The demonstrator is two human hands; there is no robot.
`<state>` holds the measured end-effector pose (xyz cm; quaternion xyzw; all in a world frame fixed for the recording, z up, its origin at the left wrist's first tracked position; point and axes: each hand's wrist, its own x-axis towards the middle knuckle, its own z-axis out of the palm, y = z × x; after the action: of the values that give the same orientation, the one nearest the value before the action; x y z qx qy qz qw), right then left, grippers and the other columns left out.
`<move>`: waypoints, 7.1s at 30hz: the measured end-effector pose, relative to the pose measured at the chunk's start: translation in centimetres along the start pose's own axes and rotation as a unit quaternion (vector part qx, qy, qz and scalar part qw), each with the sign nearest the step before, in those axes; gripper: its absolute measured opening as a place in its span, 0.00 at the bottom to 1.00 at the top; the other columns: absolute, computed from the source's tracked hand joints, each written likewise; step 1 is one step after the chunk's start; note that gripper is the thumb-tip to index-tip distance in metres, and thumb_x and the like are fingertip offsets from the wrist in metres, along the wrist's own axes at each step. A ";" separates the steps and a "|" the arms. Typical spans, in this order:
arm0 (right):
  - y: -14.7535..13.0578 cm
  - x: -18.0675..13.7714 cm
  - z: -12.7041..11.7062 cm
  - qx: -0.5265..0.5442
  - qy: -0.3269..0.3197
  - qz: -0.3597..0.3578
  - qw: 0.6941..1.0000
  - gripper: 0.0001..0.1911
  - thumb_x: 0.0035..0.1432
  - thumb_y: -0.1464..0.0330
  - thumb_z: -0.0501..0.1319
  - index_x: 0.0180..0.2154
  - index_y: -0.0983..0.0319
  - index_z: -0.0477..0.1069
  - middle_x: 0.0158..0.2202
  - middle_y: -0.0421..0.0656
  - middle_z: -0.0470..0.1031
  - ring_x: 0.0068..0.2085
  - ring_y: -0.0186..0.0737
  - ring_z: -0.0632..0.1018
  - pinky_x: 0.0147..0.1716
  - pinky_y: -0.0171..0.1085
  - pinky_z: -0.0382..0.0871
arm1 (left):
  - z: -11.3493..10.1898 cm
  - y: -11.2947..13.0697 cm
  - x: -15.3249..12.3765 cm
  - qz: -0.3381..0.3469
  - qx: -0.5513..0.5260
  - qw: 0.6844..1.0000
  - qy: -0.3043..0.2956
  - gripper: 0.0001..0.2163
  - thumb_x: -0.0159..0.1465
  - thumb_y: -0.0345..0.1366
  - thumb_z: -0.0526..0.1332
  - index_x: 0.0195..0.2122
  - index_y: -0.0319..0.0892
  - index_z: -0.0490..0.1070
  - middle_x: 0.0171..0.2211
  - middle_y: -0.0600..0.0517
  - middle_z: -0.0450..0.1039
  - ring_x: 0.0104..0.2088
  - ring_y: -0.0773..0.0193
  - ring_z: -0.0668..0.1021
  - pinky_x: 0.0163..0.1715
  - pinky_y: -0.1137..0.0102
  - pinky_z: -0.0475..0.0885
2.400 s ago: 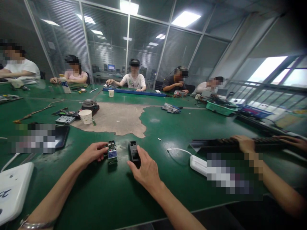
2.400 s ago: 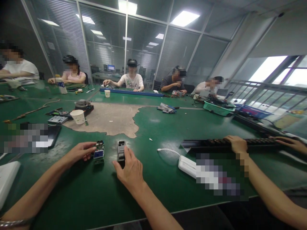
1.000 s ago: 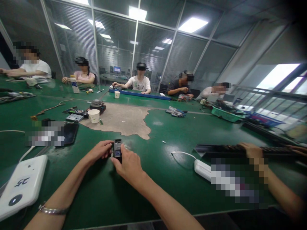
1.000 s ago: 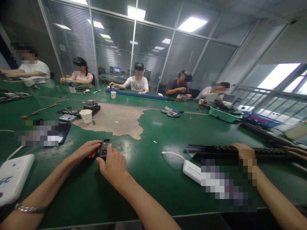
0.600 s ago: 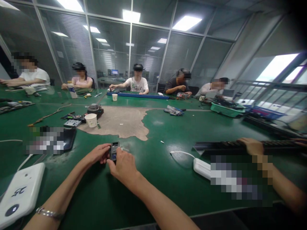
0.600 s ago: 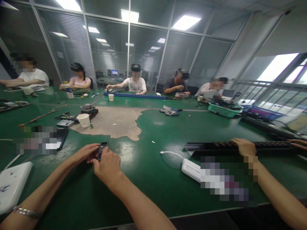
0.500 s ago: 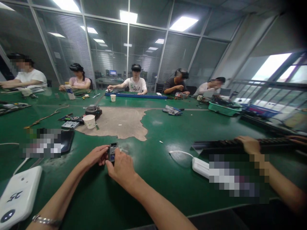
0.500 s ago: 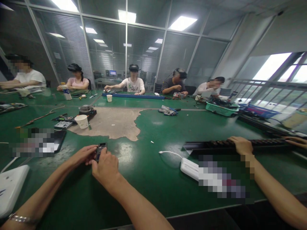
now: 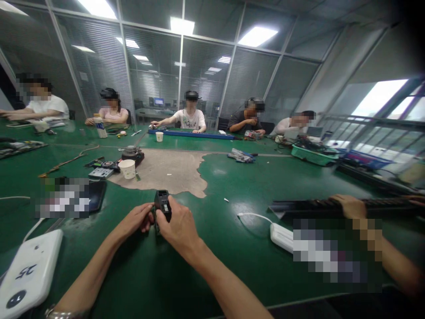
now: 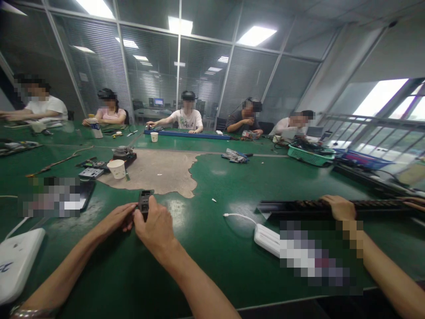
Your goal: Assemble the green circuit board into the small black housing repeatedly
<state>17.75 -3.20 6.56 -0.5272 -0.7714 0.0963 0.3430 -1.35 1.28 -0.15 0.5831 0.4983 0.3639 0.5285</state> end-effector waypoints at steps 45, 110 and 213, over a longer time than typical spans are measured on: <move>2.4 -1.7 -0.5 0.062 0.030 0.010 0.998 0.30 0.60 0.58 0.57 0.60 0.65 0.59 0.50 0.52 0.73 0.49 0.48 0.76 0.48 0.42 0.68 | 0.7 0.9 -0.3 0.037 0.047 0.998 0.017 0.29 0.61 0.47 0.59 0.60 0.39 0.58 0.31 0.53 0.68 0.21 0.70 0.70 0.16 0.76 0.65; 5.5 -5.9 -1.3 -0.068 -0.012 0.120 0.990 0.30 0.61 0.64 0.56 0.63 0.65 0.55 0.57 0.54 0.67 0.53 0.52 0.73 0.50 0.45 0.68 | -0.1 0.4 0.3 -0.009 0.102 0.995 0.015 0.29 0.61 0.49 0.57 0.58 0.34 0.63 0.23 0.55 0.69 0.19 0.67 0.70 0.17 0.74 0.65; 0.1 -0.5 -1.5 -0.076 0.030 0.067 0.994 0.23 0.63 0.59 0.53 0.56 0.64 0.61 0.43 0.49 0.76 0.42 0.44 0.77 0.41 0.37 0.66 | 0.0 0.7 0.0 -0.021 -0.013 0.999 0.024 0.28 0.58 0.53 0.59 0.53 0.36 0.68 0.24 0.55 0.68 0.18 0.69 0.71 0.16 0.76 0.63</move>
<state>18.90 -3.92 7.45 -0.6053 -0.7286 0.0441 0.3176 -1.19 1.28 0.57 0.5569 0.5182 0.3729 0.5314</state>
